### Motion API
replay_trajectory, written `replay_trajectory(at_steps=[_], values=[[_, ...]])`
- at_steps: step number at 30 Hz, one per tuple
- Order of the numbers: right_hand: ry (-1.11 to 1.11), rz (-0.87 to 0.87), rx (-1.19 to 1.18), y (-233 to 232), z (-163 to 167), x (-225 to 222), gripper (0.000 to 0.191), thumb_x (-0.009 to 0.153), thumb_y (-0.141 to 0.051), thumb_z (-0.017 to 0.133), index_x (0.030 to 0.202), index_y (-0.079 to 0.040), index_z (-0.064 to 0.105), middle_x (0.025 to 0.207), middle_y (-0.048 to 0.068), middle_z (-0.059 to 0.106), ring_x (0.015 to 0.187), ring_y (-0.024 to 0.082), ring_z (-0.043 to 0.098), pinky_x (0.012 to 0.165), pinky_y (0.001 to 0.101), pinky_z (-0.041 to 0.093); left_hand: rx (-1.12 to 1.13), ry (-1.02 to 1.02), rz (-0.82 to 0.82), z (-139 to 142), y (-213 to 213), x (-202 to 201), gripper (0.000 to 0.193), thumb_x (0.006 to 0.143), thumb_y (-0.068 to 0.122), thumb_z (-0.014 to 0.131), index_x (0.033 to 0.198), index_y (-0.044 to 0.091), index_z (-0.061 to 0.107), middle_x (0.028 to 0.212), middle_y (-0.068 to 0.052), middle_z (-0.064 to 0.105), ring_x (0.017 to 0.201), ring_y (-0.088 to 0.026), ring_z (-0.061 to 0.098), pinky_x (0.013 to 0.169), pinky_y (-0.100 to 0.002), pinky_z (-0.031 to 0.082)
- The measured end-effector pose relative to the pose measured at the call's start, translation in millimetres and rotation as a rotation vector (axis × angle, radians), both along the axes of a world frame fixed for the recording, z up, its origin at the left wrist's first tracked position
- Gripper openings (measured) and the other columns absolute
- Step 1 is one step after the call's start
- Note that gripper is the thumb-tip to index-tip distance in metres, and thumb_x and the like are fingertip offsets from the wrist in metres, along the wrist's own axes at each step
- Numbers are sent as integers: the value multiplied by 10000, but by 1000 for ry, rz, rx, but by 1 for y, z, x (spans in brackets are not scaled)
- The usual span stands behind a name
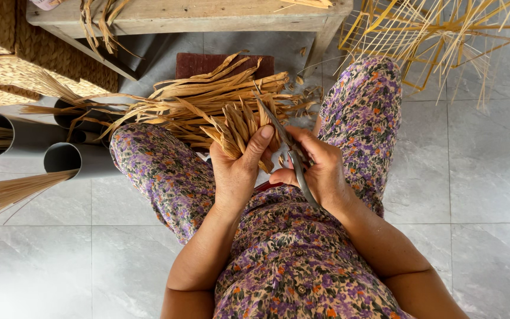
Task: The person sits on the floor trimming dried palm leaf strips with scissors, cutting off hard end pieces and discarding scraps. They sort the trimmed strips onto a pile on a board and reach to a nearby table to gather more strips to trim.
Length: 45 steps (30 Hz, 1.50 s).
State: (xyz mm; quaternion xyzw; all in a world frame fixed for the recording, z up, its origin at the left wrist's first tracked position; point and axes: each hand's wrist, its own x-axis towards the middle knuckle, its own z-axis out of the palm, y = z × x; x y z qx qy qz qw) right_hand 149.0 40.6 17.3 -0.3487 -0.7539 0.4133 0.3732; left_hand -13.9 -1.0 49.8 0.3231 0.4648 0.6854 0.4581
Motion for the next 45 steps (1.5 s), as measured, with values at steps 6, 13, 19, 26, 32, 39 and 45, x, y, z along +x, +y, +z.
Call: replay_trajectory(at_steps=[6,13,19,26,32,39,45], values=[[46,-50,5,-2,-18,2,730,780,-425,875,1344,-34,627,771,-23,685,680,49,675,580,217,536,-2,52,-16,-7,0,2,183,994,163,761,1036,0,690,829,-19,696,682,-81,631,586,-226,504],[347,-32,-81,9,-24,5,508,948,-224,841,1349,-47,582,799,-34,633,635,29,643,503,209,501,-30,15,-96,-17,-3,4,194,995,154,721,1106,-4,694,875,-25,728,626,-61,598,531,-209,470],[315,24,-42,5,-13,-2,836,825,-137,910,1482,-86,396,1199,79,645,916,124,661,794,233,608,133,110,-157,-28,4,11,511,1069,150,691,1515,20,478,1374,-134,557,1217,-149,587,1073,-310,517],[178,131,119,12,-23,1,825,850,-230,890,1487,-77,389,1161,66,656,984,180,690,864,319,612,135,-130,-509,-32,8,4,1230,904,557,777,1704,86,-30,1747,-144,162,1569,-248,291,1314,-396,281],[257,11,61,20,-33,-1,632,919,-257,832,1397,-61,468,1041,60,702,820,134,709,687,277,620,211,67,-625,-34,15,5,1430,754,468,936,1678,219,-126,1776,-141,48,1615,-291,224,1305,-456,302],[516,-138,-35,31,-9,42,623,894,-82,759,1432,-40,449,1157,72,689,996,187,715,870,317,627,-43,742,-552,-35,18,20,741,823,278,877,1445,145,497,1145,-128,719,1023,-257,749,897,-369,591],[928,-291,91,44,13,65,536,916,-21,675,1422,16,503,922,31,575,817,154,550,775,263,470,85,941,-464,-33,29,15,408,800,157,852,1161,99,670,936,-110,753,786,-264,759,707,-378,598]])
